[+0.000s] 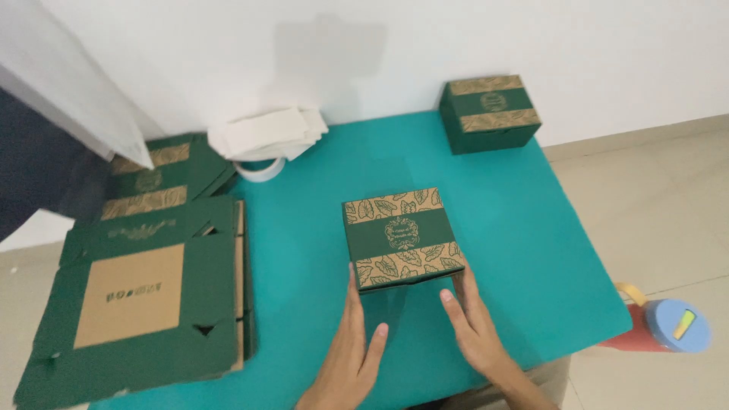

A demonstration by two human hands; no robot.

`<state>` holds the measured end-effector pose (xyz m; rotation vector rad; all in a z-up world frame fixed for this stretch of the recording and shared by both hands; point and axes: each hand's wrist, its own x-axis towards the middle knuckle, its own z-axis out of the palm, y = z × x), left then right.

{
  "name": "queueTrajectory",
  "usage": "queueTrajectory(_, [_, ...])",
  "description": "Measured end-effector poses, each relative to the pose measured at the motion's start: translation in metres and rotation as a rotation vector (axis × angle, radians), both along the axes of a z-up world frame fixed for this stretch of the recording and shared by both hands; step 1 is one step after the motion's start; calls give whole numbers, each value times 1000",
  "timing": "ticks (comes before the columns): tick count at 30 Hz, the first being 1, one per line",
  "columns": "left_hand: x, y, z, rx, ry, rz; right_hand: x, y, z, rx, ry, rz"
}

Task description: The person assembles a green cardboard box from a flat pre-cut sheet. They fold the side flaps and tuck the tabs into slots to form the box, then close the lid. The finished box is placed on the table.

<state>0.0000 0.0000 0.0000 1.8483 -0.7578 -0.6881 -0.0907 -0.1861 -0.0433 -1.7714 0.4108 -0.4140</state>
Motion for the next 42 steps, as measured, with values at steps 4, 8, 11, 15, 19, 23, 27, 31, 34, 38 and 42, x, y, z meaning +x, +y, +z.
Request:
queueTrajectory(4, [21, -42, 7, -106, -88, -115, 9, -38, 32, -70, -46, -89])
queueTrajectory(8, [42, -93, 3, -121, -211, -197, 21, -86, 41, -6, -20, -196])
queueTrajectory(11, [55, -134, 6, -185, -244, -223, 35, -121, 51, 34, -60, -235])
queueTrajectory(15, [70, -185, 6, -308, -350, -259, 56, -138, 101, -65, 25, -285])
queueTrajectory(19, [90, -223, 7, -319, -280, -229, 75, -172, 107, -86, 9, -327])
queueTrajectory(23, [114, -247, 1, -351, -238, -209, 95, -193, 108, -113, 2, -324])
queueTrajectory(27, [138, -269, -11, -406, -220, -213, 113, -219, 101, -162, -25, -320])
queueTrajectory(31, [154, -279, -24, -401, -203, -207, 122, -228, 95, -153, -4, -342])
queueTrajectory(34, [159, -285, -33, -438, -199, -227, 125, -233, 90, -136, -2, -350])
queueTrajectory(38, [154, -283, -35, -376, -190, -195, 122, -230, 90, -126, 9, -319])
queueTrajectory(42, [152, -281, -34, -355, -190, -183, 125, -236, 79, -126, 0, -309])
